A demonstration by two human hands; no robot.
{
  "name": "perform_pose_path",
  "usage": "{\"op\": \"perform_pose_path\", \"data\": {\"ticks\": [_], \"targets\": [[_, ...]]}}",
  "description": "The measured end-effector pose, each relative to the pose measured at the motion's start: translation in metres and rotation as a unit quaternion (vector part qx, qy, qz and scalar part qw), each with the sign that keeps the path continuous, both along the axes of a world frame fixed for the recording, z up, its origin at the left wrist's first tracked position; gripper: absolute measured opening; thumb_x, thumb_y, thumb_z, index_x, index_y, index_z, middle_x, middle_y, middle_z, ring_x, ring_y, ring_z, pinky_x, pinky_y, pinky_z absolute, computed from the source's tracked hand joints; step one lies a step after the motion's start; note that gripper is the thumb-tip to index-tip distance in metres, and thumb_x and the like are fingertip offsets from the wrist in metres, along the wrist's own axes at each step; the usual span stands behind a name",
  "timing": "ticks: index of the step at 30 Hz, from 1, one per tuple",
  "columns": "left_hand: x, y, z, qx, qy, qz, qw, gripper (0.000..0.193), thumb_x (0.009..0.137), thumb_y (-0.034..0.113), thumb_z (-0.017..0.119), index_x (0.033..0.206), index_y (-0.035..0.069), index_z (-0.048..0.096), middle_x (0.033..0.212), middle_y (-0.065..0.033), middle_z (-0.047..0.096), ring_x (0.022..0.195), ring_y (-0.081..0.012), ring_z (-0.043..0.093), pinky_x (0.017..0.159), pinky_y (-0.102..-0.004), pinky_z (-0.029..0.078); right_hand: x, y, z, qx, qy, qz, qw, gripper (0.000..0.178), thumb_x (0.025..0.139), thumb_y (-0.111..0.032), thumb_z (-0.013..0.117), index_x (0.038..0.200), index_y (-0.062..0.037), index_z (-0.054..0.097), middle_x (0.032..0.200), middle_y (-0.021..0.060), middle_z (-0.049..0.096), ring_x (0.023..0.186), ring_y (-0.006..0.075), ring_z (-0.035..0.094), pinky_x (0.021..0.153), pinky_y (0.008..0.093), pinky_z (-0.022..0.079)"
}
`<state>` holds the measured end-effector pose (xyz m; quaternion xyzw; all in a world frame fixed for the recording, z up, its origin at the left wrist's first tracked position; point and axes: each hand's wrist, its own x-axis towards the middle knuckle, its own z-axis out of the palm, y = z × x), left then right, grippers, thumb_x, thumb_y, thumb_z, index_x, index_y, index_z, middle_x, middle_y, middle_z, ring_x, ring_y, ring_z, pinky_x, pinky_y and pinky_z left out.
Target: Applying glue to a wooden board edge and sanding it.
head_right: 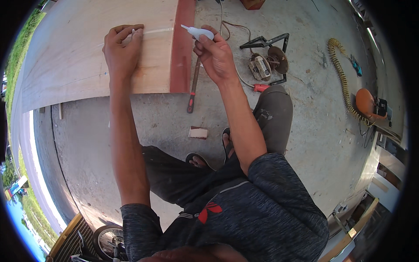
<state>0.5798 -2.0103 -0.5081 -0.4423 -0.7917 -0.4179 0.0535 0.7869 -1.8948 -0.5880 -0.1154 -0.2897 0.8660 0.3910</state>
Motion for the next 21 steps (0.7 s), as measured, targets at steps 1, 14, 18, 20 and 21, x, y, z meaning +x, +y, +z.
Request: {"op": "perform_pose_path", "data": {"ticks": [1, 14, 18, 20, 21], "targets": [[-0.001, -0.001, 0.0, 0.007, -0.02, -0.005, 1.0, 0.023, 0.089, 0.032, 0.075, 0.103, 0.015, 0.083, 0.11, -0.0038, 0.069, 0.119, -0.0239, 0.055, 0.108, -0.0424, 0.033, -0.007, 0.002, 0.002, -0.019, 0.054, 0.024, 0.998, 0.025, 0.1, -0.009, 0.067, 0.123, -0.0048, 0.06, 0.101, 0.0035, 0.064, 0.085, 0.012, 0.053, 0.075, 0.0285, 0.046], [-0.006, 0.007, 0.001, -0.015, -0.026, 0.057, 0.998, 0.034, 0.09, 0.039, 0.075, 0.102, 0.008, 0.082, 0.113, -0.0064, 0.071, 0.121, -0.0258, 0.055, 0.109, -0.0449, 0.032, -0.032, 0.037, 0.026, -0.058, 0.047, -0.012, 0.997, 0.023, 0.102, -0.016, 0.062, 0.117, 0.0018, 0.058, 0.098, 0.0099, 0.058, 0.085, 0.0209, 0.058, 0.078, 0.0304, 0.053], [-0.001, 0.017, -0.002, -0.026, 0.0, 0.062, 0.998, 0.033, 0.092, 0.041, 0.074, 0.105, 0.012, 0.082, 0.113, -0.0031, 0.072, 0.118, -0.0244, 0.057, 0.107, -0.0408, 0.04, -0.021, 0.113, 0.011, 0.02, 0.144, 0.109, 0.983, 0.022, 0.103, -0.016, 0.059, 0.116, 0.0014, 0.063, 0.094, 0.009, 0.064, 0.082, 0.0195, 0.061, 0.072, 0.03, 0.053], [-0.007, 0.003, -0.003, -0.035, 0.008, 0.074, 0.997, 0.034, 0.092, 0.041, 0.074, 0.104, 0.011, 0.082, 0.113, -0.0029, 0.072, 0.118, -0.0244, 0.057, 0.108, -0.0417, 0.039, -0.028, 0.087, 0.045, 0.013, -0.036, -0.003, 0.999, 0.023, 0.106, -0.018, 0.058, 0.115, 0.0021, 0.065, 0.09, 0.0017, 0.064, 0.076, 0.0122, 0.06, 0.066, 0.0223, 0.048], [-0.006, 0.003, -0.002, -0.034, 0.005, 0.075, 0.997, 0.034, 0.092, 0.041, 0.074, 0.104, 0.011, 0.082, 0.113, -0.0029, 0.072, 0.118, -0.0244, 0.057, 0.108, -0.0423, 0.038, -0.025, 0.087, 0.047, 0.016, -0.038, -0.003, 0.999, 0.023, 0.106, -0.018, 0.058, 0.115, 0.0021, 0.065, 0.09, 0.0017, 0.064, 0.076, 0.0122, 0.06, 0.066, 0.0223, 0.048]]}}
